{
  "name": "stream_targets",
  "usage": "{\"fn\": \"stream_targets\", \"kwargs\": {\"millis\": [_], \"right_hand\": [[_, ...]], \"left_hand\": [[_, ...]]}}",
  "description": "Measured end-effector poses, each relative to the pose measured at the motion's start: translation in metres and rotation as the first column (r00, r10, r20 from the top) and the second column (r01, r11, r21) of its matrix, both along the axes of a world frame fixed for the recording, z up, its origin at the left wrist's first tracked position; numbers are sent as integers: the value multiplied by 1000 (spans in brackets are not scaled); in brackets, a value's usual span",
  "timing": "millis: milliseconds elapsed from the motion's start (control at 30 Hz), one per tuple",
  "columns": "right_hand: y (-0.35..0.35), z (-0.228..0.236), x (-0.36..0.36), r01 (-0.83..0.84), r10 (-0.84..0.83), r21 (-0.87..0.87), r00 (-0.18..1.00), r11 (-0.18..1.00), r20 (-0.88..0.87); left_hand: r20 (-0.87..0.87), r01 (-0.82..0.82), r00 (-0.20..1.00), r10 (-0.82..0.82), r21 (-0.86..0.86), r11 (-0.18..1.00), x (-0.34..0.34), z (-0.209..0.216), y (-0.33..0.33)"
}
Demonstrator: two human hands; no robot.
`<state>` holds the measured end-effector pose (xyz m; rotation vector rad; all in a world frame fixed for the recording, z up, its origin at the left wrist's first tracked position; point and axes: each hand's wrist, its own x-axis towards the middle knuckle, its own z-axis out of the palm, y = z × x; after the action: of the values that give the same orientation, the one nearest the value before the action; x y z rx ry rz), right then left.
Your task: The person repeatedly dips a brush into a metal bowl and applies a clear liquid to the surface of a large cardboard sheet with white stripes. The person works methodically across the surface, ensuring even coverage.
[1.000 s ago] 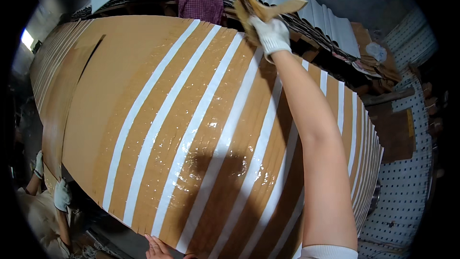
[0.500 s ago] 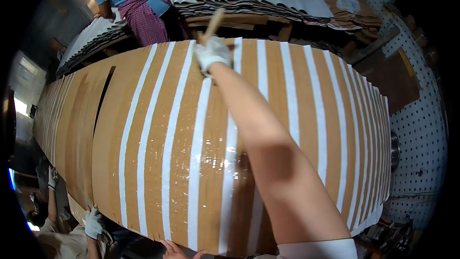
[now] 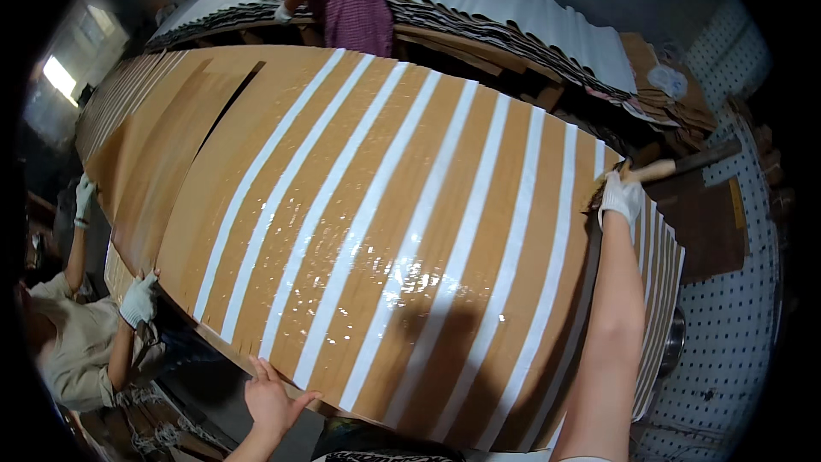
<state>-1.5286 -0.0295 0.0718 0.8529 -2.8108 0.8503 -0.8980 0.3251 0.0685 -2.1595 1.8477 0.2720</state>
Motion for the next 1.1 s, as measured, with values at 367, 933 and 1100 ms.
{"fn": "stream_targets", "kwargs": {"millis": [367, 933, 1100], "right_hand": [[-116, 51, 493, -782, 804, -263, 452, 565, 386], [121, -16, 98, -28, 206, -490, 926, 871, 315], [133, 35, 114, 74, -3, -280, 970, 957, 244]], "left_hand": [[-146, -109, 984, 99, -59, 992, -11, 6, -8], [-145, -69, 988, 58, -71, 995, 0, 3, -3], [-184, -74, 981, 58, -80, 994, -1, 2, -2]]}}
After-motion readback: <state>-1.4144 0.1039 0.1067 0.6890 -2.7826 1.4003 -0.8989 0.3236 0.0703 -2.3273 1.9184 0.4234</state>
